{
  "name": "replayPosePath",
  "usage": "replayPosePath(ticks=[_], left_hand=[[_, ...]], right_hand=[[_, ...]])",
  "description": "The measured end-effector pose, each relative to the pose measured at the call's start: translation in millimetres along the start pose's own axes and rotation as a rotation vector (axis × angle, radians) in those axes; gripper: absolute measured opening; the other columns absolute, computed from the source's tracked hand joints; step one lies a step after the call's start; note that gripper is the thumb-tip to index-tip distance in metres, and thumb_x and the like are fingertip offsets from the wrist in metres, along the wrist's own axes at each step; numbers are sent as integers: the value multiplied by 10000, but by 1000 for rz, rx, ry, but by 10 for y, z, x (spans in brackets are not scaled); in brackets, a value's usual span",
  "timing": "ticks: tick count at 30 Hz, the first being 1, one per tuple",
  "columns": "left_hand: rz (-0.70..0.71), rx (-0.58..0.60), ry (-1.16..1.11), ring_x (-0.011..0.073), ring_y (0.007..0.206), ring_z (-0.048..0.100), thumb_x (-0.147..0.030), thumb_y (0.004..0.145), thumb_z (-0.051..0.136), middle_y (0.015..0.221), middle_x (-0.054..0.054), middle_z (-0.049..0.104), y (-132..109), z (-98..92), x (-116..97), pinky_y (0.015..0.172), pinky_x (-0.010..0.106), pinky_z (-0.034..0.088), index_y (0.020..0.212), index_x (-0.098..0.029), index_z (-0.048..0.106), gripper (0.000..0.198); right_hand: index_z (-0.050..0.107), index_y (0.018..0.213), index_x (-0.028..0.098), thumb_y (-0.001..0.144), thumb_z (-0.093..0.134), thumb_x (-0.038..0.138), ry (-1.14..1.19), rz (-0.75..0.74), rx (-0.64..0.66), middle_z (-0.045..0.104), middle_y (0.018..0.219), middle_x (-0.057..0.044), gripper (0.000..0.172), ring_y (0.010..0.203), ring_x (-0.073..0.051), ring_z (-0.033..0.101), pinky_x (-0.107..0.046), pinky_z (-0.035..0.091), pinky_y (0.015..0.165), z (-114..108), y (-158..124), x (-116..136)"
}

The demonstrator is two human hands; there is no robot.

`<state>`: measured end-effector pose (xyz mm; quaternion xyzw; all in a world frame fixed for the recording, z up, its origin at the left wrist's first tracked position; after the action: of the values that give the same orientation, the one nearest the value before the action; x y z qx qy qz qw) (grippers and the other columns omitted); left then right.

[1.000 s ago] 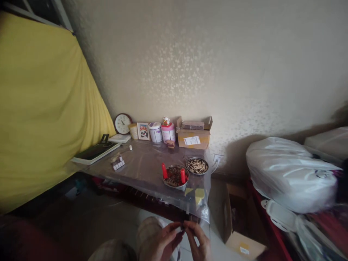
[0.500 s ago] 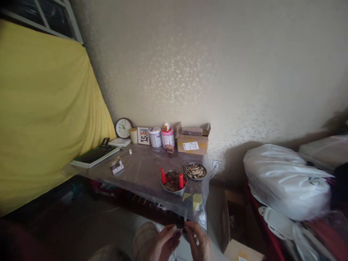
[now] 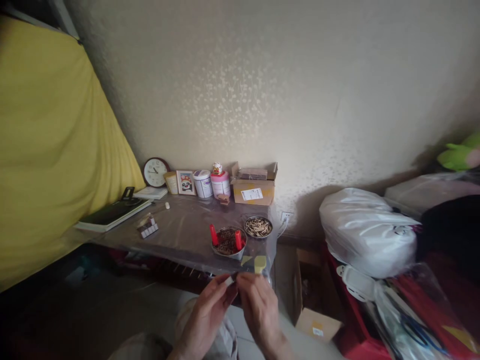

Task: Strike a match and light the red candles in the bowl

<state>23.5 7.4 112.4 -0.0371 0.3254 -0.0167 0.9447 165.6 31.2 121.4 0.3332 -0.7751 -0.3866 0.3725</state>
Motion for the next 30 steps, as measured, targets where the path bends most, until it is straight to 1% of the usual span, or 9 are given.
replayPosePath(ticks=[3, 6, 9, 11, 15, 19, 26, 29, 30], left_hand=[[14, -39, 66, 158, 909, 627, -237, 797, 646, 926, 54, 708, -42, -2, -30, 891, 285, 452, 934, -159, 704, 168], [-8, -82, 80, 165, 917, 625, -232, 809, 627, 930, 65, 703, -41, -89, -18, 905, 302, 443, 944, -151, 697, 172], [-32, -109, 72, 171, 924, 626, -242, 800, 640, 909, 71, 706, -17, -153, 26, 907, 310, 439, 928, -159, 694, 162], [-37, -109, 67, 168, 916, 625, -252, 789, 655, 909, 68, 706, -5, -147, 48, 894, 305, 444, 914, -167, 695, 156], [-19, -57, 61, 167, 923, 620, -254, 797, 642, 950, 63, 707, -15, -37, 41, 885, 299, 450, 935, -171, 696, 170], [9, -25, 74, 163, 948, 605, -245, 793, 646, 978, 53, 709, -40, 51, 13, 896, 286, 445, 936, -176, 697, 167], [31, -73, 84, 158, 857, 621, -259, 738, 705, 874, 53, 710, -6, 2, 21, 847, 287, 465, 883, -157, 703, 177], [56, -73, 105, 164, 868, 616, -281, 712, 727, 876, 51, 708, -18, 36, 24, 864, 296, 458, 862, -163, 706, 192], [57, -81, 122, 171, 876, 615, -298, 707, 731, 882, 57, 708, -25, 46, 23, 873, 305, 454, 861, -163, 708, 206]], right_hand=[[650, 878, 205, 906, 493, 210, -137, 142, -65, 708, 801, -55, 159, 742, -177, 682, -290, 560, 682, 163, -164, -377], [648, 887, 204, 906, 502, 303, -96, 363, -99, 701, 852, -58, 177, 788, -180, 676, -289, 551, 722, 130, -254, -609], [643, 866, 207, 891, 527, 352, 10, 508, -147, 692, 874, -51, 187, 808, -178, 663, -282, 539, 748, 1, -219, -581], [640, 859, 208, 884, 541, 348, 64, 533, -174, 687, 878, -49, 174, 817, -177, 657, -282, 536, 757, -63, -160, -460], [638, 903, 219, 887, 547, 228, 112, 370, -123, 687, 917, -54, 93, 866, -170, 658, -272, 533, 772, -54, -69, -160], [625, 926, 228, 875, 541, 134, 94, 155, -54, 694, 878, -40, 137, 808, -149, 668, -251, 541, 727, 14, -28, -17], [598, 1017, 232, 852, 550, 81, 102, 139, -185, 679, 942, -58, 228, 867, -175, 660, -299, 533, 760, -161, 40, 96], [622, 1011, 229, 870, 538, 120, 79, 30, -9, 702, 913, -55, 197, 832, -172, 666, -286, 541, 721, -24, -37, -26], [641, 967, 221, 891, 512, 150, 13, 56, 23, 707, 878, -53, 165, 793, -168, 669, -280, 543, 701, 36, -77, -122]])
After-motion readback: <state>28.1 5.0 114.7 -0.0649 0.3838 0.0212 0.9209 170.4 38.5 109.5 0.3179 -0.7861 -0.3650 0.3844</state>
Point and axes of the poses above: each hand's wrist, its own y-axis towards the middle knuckle, its own z-axis out of the palm, x = y × z, the point moved 1 cm from there along y, towards the middle knuckle
